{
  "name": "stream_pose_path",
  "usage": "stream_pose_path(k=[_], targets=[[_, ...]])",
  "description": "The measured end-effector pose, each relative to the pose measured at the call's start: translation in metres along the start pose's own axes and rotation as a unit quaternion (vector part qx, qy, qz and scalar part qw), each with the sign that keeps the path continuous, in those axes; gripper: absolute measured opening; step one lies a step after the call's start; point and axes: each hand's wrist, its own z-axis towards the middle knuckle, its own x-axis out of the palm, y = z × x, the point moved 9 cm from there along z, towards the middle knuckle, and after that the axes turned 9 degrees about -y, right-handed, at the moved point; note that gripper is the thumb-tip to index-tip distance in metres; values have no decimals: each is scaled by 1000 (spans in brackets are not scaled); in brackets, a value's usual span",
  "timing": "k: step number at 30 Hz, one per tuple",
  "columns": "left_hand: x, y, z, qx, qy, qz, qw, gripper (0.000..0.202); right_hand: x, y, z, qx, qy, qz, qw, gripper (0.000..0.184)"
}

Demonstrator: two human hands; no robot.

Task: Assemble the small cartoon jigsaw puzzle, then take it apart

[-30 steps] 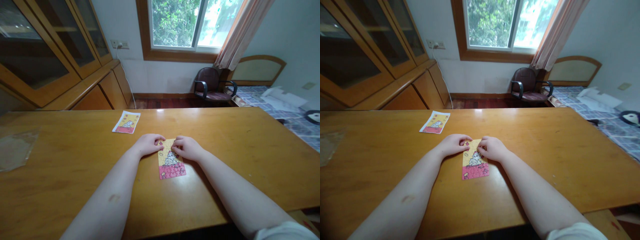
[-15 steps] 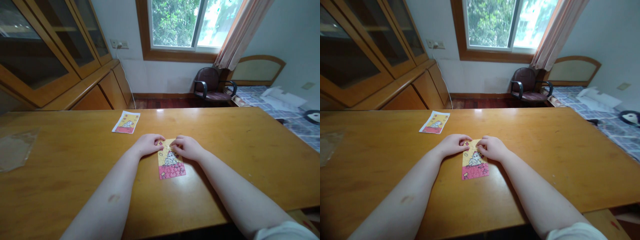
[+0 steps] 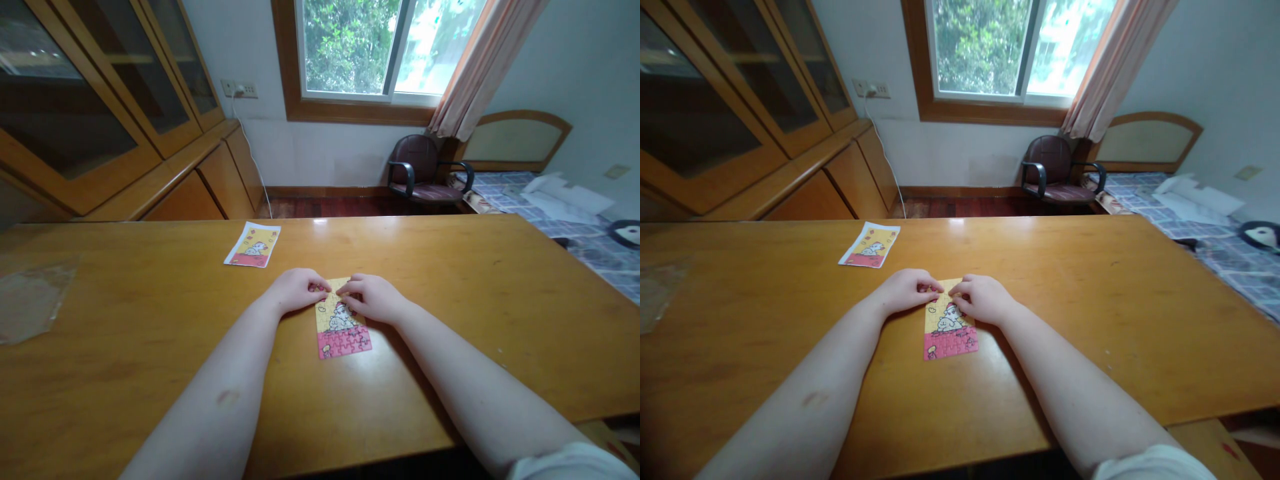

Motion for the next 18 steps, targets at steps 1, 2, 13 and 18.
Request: stream_pose_path(k=[1, 2, 13, 18], targets=[[0, -1, 0, 5, 1, 2, 1000, 27, 0, 1, 0, -2, 1, -4, 1000, 24], [0, -1, 0, 7, 2, 5, 1000, 26, 0, 2, 0, -7, 1, -9, 1000, 25], [2, 3, 1, -4, 4, 13, 1000, 28, 3, 9, -2, -20, 21, -2, 1000, 26], [2, 3, 1, -2, 1, 6, 1000, 26, -7, -2, 1, 12, -25, -29, 999, 26]])
